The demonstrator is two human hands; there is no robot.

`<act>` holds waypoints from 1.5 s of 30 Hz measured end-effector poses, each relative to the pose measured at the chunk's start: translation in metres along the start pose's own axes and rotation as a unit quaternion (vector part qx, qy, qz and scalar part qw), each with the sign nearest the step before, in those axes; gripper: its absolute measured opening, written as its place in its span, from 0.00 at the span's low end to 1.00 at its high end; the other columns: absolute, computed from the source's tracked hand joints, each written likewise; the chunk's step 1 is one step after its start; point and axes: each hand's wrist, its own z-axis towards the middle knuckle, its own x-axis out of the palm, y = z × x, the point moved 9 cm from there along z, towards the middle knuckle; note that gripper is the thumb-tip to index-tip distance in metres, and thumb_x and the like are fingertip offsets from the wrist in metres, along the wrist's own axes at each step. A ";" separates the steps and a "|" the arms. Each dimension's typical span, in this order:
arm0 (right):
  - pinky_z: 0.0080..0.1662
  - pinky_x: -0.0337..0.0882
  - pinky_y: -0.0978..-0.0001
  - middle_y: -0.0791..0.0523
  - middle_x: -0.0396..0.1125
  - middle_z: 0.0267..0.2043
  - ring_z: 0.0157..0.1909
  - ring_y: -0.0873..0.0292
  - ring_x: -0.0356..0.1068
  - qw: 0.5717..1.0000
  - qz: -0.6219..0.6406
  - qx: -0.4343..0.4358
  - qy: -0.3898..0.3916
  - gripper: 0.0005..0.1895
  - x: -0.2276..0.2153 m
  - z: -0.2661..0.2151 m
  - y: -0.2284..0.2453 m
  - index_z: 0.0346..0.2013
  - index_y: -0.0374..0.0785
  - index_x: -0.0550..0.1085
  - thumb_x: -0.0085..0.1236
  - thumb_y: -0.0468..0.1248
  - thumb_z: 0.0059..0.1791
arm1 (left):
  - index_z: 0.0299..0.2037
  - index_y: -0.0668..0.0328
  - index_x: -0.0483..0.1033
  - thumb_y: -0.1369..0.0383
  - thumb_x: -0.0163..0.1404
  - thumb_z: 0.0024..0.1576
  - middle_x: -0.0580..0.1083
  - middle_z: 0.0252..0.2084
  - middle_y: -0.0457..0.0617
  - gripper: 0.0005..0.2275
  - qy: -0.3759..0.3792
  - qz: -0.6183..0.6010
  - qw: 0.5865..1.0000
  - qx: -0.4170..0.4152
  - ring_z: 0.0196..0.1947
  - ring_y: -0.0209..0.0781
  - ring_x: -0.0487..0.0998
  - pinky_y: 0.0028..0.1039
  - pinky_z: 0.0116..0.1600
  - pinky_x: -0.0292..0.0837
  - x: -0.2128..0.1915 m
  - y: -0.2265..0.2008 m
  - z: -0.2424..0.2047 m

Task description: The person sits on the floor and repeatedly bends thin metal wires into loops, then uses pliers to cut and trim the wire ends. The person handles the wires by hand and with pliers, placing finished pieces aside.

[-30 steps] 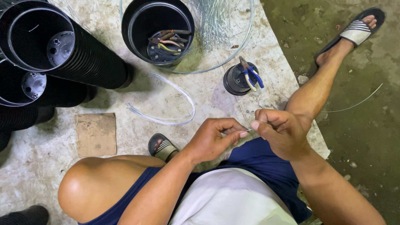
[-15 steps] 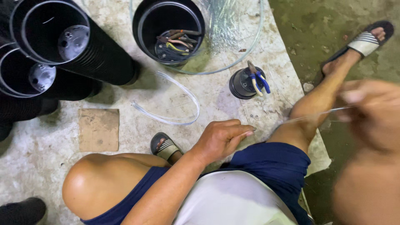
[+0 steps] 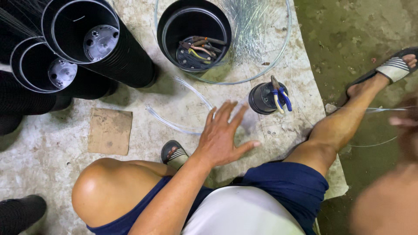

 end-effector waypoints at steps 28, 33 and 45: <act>0.28 0.73 0.77 0.55 0.76 0.35 0.26 0.66 0.74 0.951 0.200 0.183 0.146 0.13 0.422 0.020 -0.038 0.46 0.31 0.79 0.65 0.36 0.49 | 0.51 0.63 0.79 0.67 0.45 0.68 0.69 0.30 0.40 0.11 -0.247 -0.442 0.792 -0.342 0.31 0.26 0.66 0.19 0.36 0.63 0.009 0.074 -0.024; 0.26 0.70 0.76 0.54 0.76 0.34 0.24 0.66 0.72 0.944 0.220 0.213 0.122 0.11 0.431 0.023 -0.044 0.41 0.30 0.79 0.63 0.37 0.51 | 0.50 0.63 0.80 0.66 0.46 0.67 0.68 0.29 0.39 0.11 -0.227 -0.457 0.780 -0.363 0.29 0.25 0.63 0.19 0.34 0.60 0.014 0.075 -0.026; 0.26 0.70 0.75 0.54 0.75 0.33 0.24 0.65 0.73 0.956 0.191 0.184 0.123 0.09 0.425 0.027 -0.043 0.38 0.30 0.78 0.63 0.35 0.50 | 0.48 0.65 0.80 0.66 0.46 0.67 0.69 0.29 0.39 0.12 -0.225 -0.474 0.777 -0.346 0.30 0.25 0.65 0.18 0.35 0.61 0.018 0.071 -0.023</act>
